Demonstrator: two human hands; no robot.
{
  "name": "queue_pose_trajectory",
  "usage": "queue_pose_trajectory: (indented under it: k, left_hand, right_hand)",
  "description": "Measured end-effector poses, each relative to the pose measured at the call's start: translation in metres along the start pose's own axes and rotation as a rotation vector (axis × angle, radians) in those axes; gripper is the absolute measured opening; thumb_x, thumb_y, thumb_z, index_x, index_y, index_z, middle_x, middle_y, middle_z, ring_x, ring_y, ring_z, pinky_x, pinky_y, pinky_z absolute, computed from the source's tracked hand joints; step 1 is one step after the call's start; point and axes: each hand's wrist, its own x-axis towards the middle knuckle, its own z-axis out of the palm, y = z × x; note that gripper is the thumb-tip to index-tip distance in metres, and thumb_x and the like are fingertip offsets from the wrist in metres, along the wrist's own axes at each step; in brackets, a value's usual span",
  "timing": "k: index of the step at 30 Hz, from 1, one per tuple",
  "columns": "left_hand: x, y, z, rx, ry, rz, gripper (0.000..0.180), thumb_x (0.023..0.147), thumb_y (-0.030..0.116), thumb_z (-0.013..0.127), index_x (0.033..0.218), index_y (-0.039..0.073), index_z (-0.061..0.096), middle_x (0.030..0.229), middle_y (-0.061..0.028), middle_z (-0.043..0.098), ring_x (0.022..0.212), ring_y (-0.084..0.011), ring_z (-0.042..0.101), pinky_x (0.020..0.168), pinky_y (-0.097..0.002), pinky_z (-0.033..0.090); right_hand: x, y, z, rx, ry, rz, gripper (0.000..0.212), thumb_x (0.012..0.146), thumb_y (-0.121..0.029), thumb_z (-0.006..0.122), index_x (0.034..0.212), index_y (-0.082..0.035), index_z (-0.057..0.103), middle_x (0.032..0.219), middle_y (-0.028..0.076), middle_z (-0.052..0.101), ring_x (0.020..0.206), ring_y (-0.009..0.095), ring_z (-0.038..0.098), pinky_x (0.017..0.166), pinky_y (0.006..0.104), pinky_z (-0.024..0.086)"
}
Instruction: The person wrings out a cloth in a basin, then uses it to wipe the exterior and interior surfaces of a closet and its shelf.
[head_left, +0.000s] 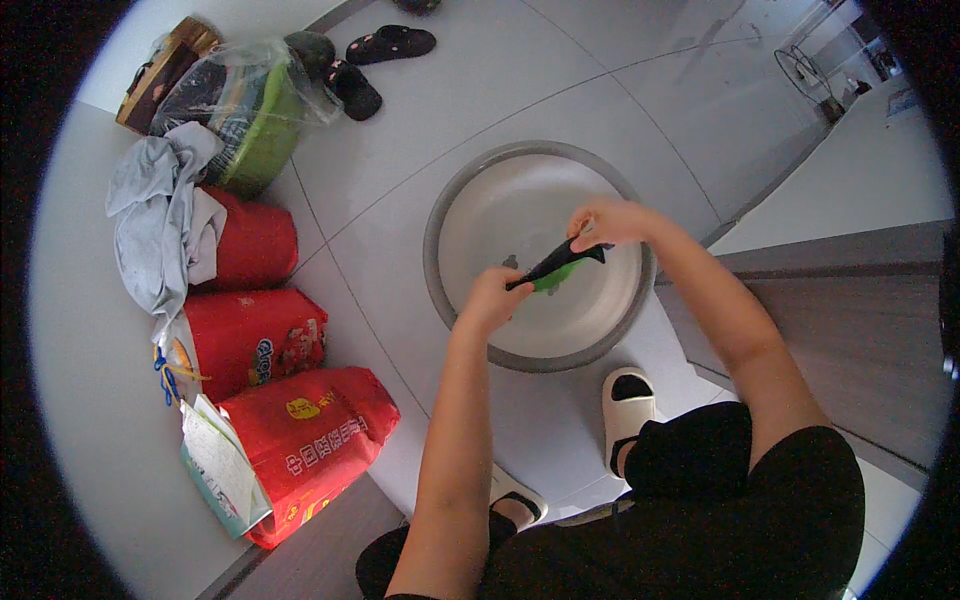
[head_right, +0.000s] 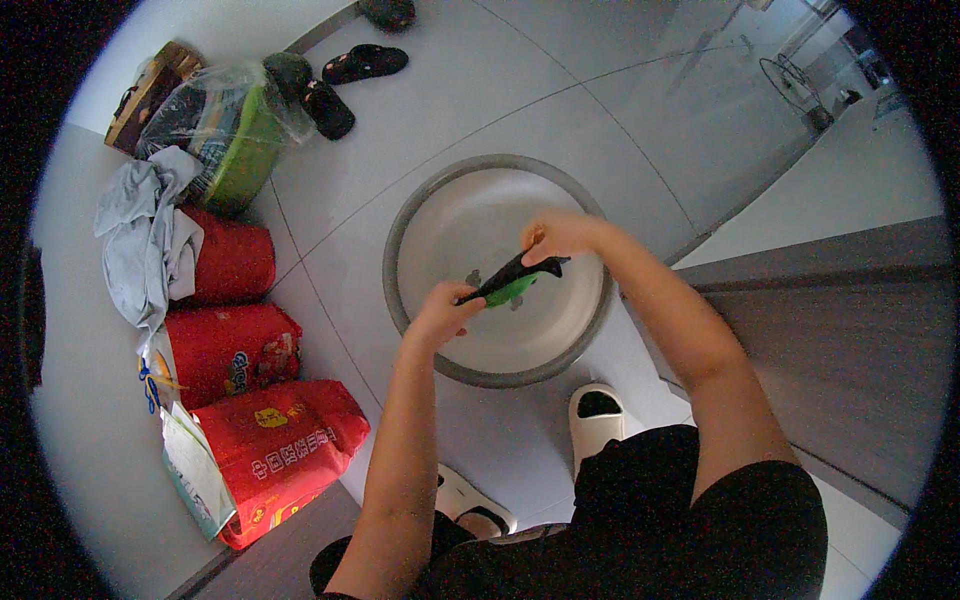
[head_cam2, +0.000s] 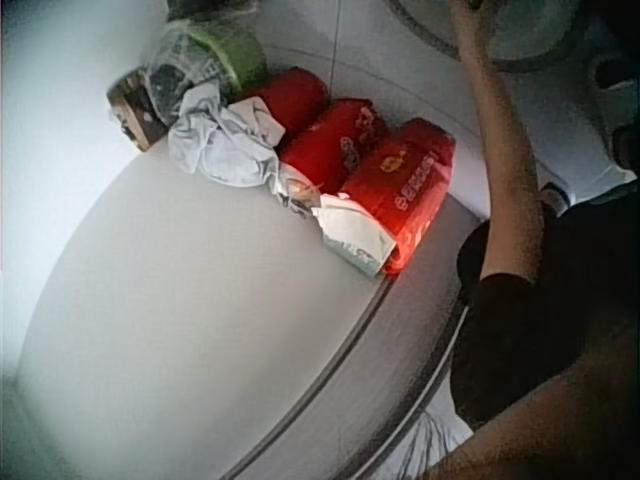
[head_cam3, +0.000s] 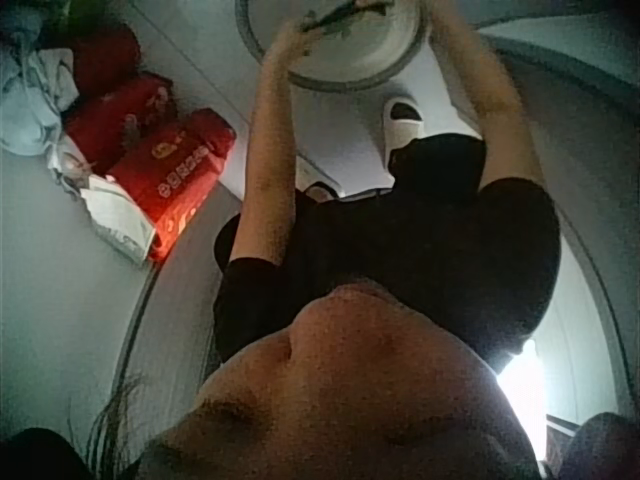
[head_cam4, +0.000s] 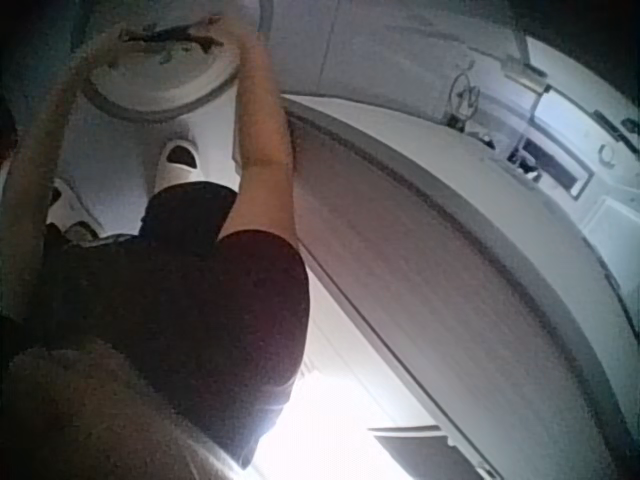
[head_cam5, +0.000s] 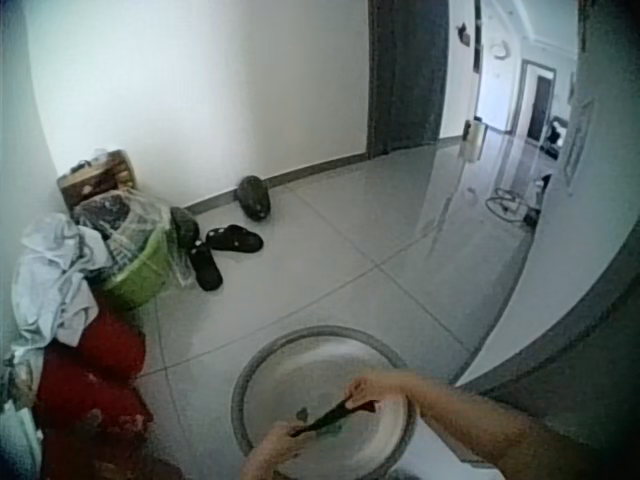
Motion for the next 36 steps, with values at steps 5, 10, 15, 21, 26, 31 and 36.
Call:
queue_pose_trajectory:
  k: [5,10,15,21,26,31,36]
  left_hand:
    - [-0.002,0.004,-0.009,0.420,0.235,0.512,0.021,0.083,0.017,0.063,0.092,-0.002,0.065,0.074,-0.0178,0.061,0.069,-0.0325,0.059,0.065,-0.0389,0.045]
    - [-0.025,0.050,-0.011,0.352,0.445,0.370,0.021,0.083,0.016,0.062,0.090,-0.003,0.059,0.075,-0.0197,0.062,0.072,-0.0335,0.061,0.064,-0.0398,0.045]
    - [-0.034,0.069,-0.011,0.245,0.422,0.311,0.020,0.085,0.015,0.058,0.090,-0.003,0.051,0.074,-0.0199,0.059,0.070,-0.0350,0.059,0.063,-0.0400,0.044]
    - [-0.024,0.055,-0.015,0.178,0.676,0.528,0.015,0.087,0.012,0.057,0.089,-0.001,0.050,0.075,-0.0187,0.056,0.066,-0.0294,0.055,0.064,-0.0364,0.044]
    - [-0.027,0.059,-0.020,0.048,0.633,0.471,0.014,0.087,0.012,0.058,0.091,0.001,0.051,0.074,-0.0111,0.055,0.066,-0.0180,0.051,0.062,-0.0324,0.043]
    - [-0.037,0.068,-0.027,-0.110,0.333,0.359,0.012,0.087,0.011,0.057,0.093,0.002,0.052,0.077,-0.0053,0.056,0.068,-0.0120,0.050,0.061,-0.0283,0.042]
    - [-0.032,0.054,-0.035,-0.136,0.227,0.336,0.013,0.087,0.009,0.057,0.097,0.002,0.053,0.079,-0.0065,0.056,0.072,-0.0136,0.051,0.065,-0.0283,0.043]
  right_hand:
    - [0.000,-0.031,-0.018,0.051,0.078,0.083,0.021,0.077,-0.019,0.072,0.083,0.000,0.068,0.073,0.004,0.064,0.067,0.012,0.055,0.062,0.0272,0.044]
    - [0.007,-0.026,-0.014,0.146,0.276,-0.171,0.012,0.074,-0.008,0.067,0.083,-0.002,0.061,0.073,0.003,0.060,0.069,0.012,0.054,0.063,0.0272,0.044]
    - [0.007,-0.031,-0.017,0.080,0.352,-0.224,0.014,0.072,-0.001,0.058,0.083,-0.004,0.050,0.073,0.003,0.053,0.072,0.012,0.052,0.066,0.0276,0.044]
    - [0.012,-0.039,-0.011,0.243,0.477,-0.365,0.020,0.071,0.000,0.061,0.087,-0.004,0.051,0.077,0.004,0.052,0.075,0.014,0.049,0.066,0.0305,0.042]
    - [0.009,-0.031,-0.030,0.171,0.392,-0.156,0.026,0.068,-0.001,0.068,0.087,-0.006,0.052,0.083,-0.002,0.053,0.079,0.009,0.049,0.070,0.0244,0.040]
    - [0.004,-0.030,-0.036,0.310,0.129,-0.231,0.024,0.071,-0.004,0.071,0.083,-0.007,0.050,0.078,-0.004,0.050,0.075,0.007,0.047,0.066,0.0235,0.039]
    - [0.003,-0.035,-0.028,0.359,-0.160,-0.191,0.026,0.076,-0.011,0.072,0.089,-0.007,0.050,0.083,-0.004,0.051,0.080,0.007,0.047,0.069,0.0247,0.039]
